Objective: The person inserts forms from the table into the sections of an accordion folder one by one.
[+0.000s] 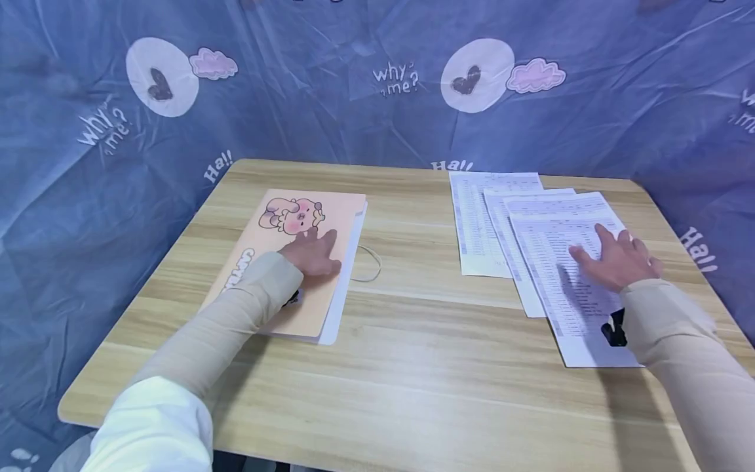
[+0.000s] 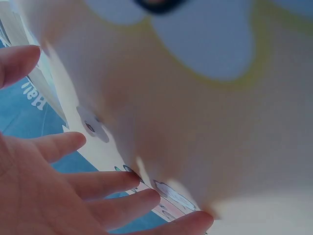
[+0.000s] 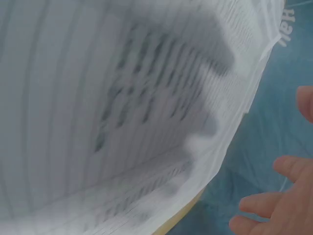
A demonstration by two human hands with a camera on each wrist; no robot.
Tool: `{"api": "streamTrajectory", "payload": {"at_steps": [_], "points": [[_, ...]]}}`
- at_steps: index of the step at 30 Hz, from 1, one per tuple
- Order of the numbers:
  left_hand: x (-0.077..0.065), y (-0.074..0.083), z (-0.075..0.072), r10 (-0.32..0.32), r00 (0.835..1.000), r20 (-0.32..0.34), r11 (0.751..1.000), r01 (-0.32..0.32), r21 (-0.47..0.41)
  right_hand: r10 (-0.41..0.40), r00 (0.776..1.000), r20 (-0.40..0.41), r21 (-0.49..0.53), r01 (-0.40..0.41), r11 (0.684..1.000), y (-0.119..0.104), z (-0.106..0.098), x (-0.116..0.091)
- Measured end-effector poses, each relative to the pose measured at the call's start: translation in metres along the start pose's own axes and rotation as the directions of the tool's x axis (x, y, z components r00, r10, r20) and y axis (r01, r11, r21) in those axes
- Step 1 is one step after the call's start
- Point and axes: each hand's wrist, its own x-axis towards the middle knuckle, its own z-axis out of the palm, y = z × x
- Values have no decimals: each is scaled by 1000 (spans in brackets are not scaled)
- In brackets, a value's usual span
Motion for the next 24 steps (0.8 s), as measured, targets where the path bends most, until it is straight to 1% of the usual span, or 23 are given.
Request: {"api": "streamTrajectory", "payload": {"at_steps": [5, 10, 14, 17, 21, 24], "points": [[2, 1, 1, -3, 1000, -4, 1000, 3, 6, 32, 999, -12, -36, -32, 999, 17, 1, -2], [5, 4, 3, -2, 1000, -18, 1000, 3, 14, 81, 997, 17, -46, -80, 996, 35, 0, -5], [8, 10, 4, 3, 1000, -19, 1000, -3, 13, 104, 994, 21, -41, -103, 994, 50, -1, -13], [9, 12, 5, 3, 1000, -11, 1000, -3, 14, 136, 989, 52, -17, -135, 991, 56, -2, -17], [8, 12, 5, 8, 1000, -5, 1000, -8, 30, 148, 985, 92, -6, -148, 989, 62, -4, -19], [7, 13, 5, 10, 1000, -10, 999, -9, 37, 122, 989, 89, -17, -121, 992, 66, -5, -19]]}}
